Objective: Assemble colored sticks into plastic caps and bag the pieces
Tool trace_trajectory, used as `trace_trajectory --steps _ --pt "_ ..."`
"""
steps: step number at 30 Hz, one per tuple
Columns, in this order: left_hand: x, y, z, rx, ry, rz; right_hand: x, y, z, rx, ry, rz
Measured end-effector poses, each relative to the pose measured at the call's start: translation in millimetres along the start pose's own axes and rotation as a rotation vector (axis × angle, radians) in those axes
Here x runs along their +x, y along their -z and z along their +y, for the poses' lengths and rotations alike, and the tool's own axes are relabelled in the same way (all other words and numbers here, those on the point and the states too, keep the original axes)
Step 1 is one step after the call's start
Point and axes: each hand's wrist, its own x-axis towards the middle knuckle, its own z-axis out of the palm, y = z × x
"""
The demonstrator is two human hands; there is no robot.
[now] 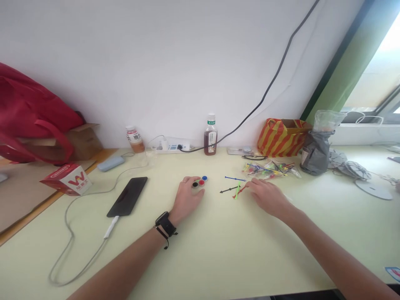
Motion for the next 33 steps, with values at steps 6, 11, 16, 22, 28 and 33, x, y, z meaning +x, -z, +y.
trace_trajectory --steps 6,11,16,22,28,33 --pt "-3 -1 0 0.120 -0.127 -0.054 26 -4 -32 0.263 0.041 -0.026" --pt "-3 -2 1 0.125 -0.157 -0.054 38 -16 -49 0.416 0.023 0.062" --pt "-4 3 11 0.121 -0.166 -0.049 37 -25 -47 0.584 -0.024 0.165" --pt "-11 4 22 -0.058 -0.184 -0.156 32 -28 -28 0.572 0.014 0.166" --pt "-18 5 29 -0.117 -0.316 -0.387 31 -24 -27 0.513 0.019 0.158" --pt "-18 8 37 -0.067 -0.466 -0.517 32 -23 -32 0.521 0.049 0.147"
